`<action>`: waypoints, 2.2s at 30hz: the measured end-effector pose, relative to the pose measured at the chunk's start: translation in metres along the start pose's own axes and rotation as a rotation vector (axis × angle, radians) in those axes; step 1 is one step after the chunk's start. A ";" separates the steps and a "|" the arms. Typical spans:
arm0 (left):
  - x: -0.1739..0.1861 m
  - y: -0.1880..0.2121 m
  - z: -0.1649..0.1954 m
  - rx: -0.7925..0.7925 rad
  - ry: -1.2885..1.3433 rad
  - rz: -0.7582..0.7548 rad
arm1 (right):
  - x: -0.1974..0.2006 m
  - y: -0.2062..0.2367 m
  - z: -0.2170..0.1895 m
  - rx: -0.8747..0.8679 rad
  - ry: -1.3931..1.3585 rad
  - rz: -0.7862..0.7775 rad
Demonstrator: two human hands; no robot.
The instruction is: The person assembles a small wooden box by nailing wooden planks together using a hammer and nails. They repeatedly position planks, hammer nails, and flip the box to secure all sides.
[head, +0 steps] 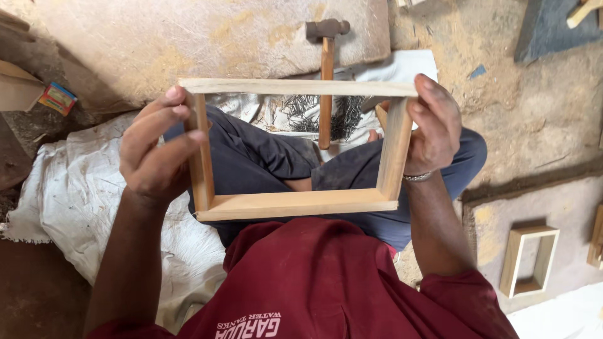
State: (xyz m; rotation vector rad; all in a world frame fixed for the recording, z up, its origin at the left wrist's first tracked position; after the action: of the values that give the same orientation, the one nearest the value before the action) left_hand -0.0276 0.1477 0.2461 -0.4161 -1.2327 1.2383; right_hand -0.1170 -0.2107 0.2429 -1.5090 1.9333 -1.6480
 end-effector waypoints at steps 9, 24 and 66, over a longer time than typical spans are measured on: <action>-0.011 0.012 -0.002 0.109 0.015 -0.043 | -0.001 0.026 0.017 -0.091 -0.034 0.010; -0.030 0.032 -0.016 0.121 0.093 -0.025 | -0.003 0.041 0.018 -0.235 -0.022 0.020; -0.107 0.144 -0.224 1.262 -0.150 -0.361 | -0.208 0.030 0.199 -0.885 -0.056 -0.468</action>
State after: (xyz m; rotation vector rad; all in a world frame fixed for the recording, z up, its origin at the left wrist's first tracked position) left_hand 0.1146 0.1847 -0.0010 0.7943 -0.4125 1.4729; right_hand 0.0992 -0.1808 0.0532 -2.4166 2.5810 -0.8147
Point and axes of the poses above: each hand's wrist, its own y-axis away from the middle knuckle, its own x-axis out of the back of the hand, z = x × y, the point moved 4 cm from there along -y, towards the middle knuckle, and after that the axes turned 12 degrees about -y, right-handed, at the moved point
